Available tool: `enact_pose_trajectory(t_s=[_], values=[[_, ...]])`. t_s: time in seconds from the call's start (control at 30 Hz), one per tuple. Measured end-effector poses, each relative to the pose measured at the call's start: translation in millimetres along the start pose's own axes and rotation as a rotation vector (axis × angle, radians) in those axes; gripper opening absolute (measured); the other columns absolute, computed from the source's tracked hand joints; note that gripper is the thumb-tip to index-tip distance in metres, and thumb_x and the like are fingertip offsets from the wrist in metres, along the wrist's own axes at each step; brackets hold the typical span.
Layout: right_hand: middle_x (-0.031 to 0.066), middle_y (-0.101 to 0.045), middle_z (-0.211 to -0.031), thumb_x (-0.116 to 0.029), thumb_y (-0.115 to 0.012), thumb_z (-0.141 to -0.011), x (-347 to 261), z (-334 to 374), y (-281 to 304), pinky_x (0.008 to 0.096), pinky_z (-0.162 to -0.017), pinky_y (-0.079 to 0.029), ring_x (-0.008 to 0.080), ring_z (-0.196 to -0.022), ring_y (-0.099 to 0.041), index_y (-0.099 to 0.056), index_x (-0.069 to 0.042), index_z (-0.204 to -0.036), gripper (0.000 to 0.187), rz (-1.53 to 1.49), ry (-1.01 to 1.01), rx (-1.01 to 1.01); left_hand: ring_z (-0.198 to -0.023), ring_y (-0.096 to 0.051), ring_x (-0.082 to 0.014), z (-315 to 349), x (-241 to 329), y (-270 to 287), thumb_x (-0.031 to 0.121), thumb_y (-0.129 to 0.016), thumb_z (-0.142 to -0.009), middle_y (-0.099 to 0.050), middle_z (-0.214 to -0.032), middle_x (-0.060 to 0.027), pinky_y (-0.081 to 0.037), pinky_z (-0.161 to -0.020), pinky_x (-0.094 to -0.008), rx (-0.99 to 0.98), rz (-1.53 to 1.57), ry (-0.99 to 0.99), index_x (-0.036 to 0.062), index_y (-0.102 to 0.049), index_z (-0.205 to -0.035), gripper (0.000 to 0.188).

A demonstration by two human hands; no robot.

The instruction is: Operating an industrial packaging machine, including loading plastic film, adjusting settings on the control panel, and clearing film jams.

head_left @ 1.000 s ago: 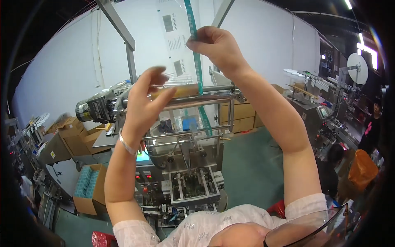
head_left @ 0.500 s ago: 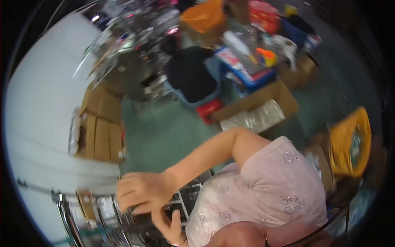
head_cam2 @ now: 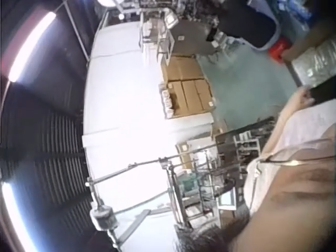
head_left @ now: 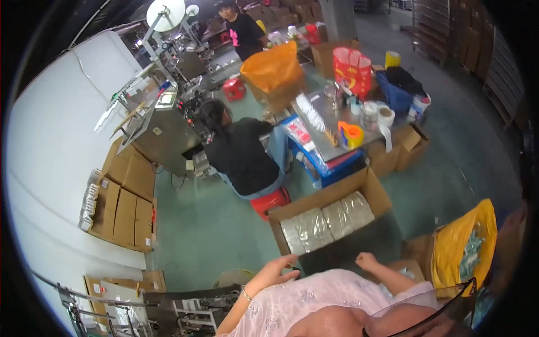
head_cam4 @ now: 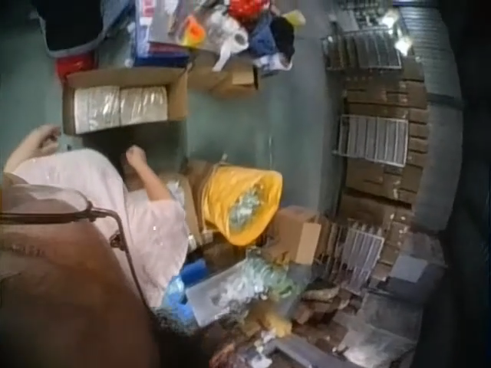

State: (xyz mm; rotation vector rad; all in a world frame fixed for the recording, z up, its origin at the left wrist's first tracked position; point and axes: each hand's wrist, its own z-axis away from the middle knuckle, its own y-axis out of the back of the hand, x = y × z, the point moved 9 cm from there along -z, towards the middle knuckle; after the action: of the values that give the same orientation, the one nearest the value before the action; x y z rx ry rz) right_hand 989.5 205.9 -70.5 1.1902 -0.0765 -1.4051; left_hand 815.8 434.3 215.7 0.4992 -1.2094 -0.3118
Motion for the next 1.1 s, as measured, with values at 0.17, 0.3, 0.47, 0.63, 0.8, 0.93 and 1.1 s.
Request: enact_pose_trajectory(t_s=[0.17, 0.3, 0.47, 0.63, 0.8, 0.93, 1.1], values=[[0.0116, -0.061, -0.078, -0.022, -0.059, -0.07, 16, -24, 33, 0.0314, -0.068, -0.046, 0.0211, -0.073, -0.059, -0.059, -0.006, -0.084, 0.021, -0.304, -0.016, 0.21, -0.084, -0.057, -0.0276, -73, 19, -35, 0.025, -0.061, -0.075, -0.056, -0.097, -0.0163, -0.045, -0.073, -0.0331, -0.263, -0.037, -0.072, 0.0041, -0.045, -0.113, 0.046], [0.0141, -0.059, -0.08, -0.021, -0.053, -0.077, 2, -25, 76, 0.035, -0.068, -0.045, 0.0253, -0.076, -0.057, -0.054, -0.003, -0.089, 0.022, -0.552, 0.055, 0.442, -0.084, -0.056, -0.0301, -136, 39, -59, 0.024, -0.061, -0.074, -0.057, -0.094, -0.0177, -0.044, -0.072, -0.0364, -0.387, -0.192, -0.226, 0.0005, -0.048, -0.107, 0.042], [0.0115, -0.06, -0.076, -0.017, -0.053, -0.075, 80, 60, 92, 0.031, -0.062, -0.045, 0.0222, -0.07, -0.058, -0.057, -0.003, -0.082, 0.016, -0.568, -0.267, 0.584, -0.086, -0.056, -0.0303, -204, 69, -117, 0.019, -0.064, -0.071, -0.055, -0.096, -0.019, -0.046, -0.07, -0.0362, -0.635, -0.47, -0.377, -0.0007, -0.044, -0.112, 0.05], [0.0145, -0.058, -0.073, -0.017, -0.051, -0.071, 201, 167, 90, 0.0387, -0.06, -0.043, 0.0307, -0.068, -0.056, -0.057, -0.007, -0.074, 0.012, -0.497, -0.772, 0.768, -0.09, -0.051, -0.0367, -263, 138, -233, 0.02, -0.061, -0.072, -0.053, -0.095, -0.0225, -0.043, -0.076, -0.0398, -0.991, -0.495, -0.542, -0.0019, -0.044, -0.11, 0.047], [0.0148, -0.056, -0.071, -0.018, -0.052, -0.071, 227, 175, 109, 0.0386, -0.06, -0.043, 0.0314, -0.069, -0.055, -0.055, -0.006, -0.075, 0.013, -0.688, -0.904, 0.913, -0.093, -0.048, -0.0382, -324, 232, -314, 0.023, -0.058, -0.074, -0.049, -0.103, -0.0217, -0.041, -0.078, -0.0401, -0.952, -0.814, -0.899, 0.0006, -0.041, -0.114, 0.049], [0.0151, -0.057, -0.072, -0.016, -0.054, -0.072, 223, 159, 185, 0.0381, -0.061, -0.044, 0.0325, -0.07, -0.055, -0.057, -0.005, -0.076, 0.012, -0.725, -0.728, 1.195, -0.102, -0.044, -0.035, -368, 286, -374, 0.027, -0.057, -0.075, -0.047, -0.11, -0.0206, -0.036, -0.085, -0.0416, -1.164, -0.802, -0.803, 0.0014, -0.041, -0.115, 0.051], [0.0102, -0.057, -0.08, -0.007, -0.056, -0.077, 255, 163, 336, 0.0271, -0.064, -0.044, 0.0167, -0.071, -0.055, -0.058, -0.002, -0.086, 0.01, -0.879, -0.731, 1.471, -0.1, -0.046, -0.0344, -474, 301, -443, 0.03, -0.053, -0.078, -0.047, -0.11, -0.0199, -0.038, -0.084, -0.0384, -1.33, -0.78, -0.795, 0.0019, -0.041, -0.115, 0.048]])
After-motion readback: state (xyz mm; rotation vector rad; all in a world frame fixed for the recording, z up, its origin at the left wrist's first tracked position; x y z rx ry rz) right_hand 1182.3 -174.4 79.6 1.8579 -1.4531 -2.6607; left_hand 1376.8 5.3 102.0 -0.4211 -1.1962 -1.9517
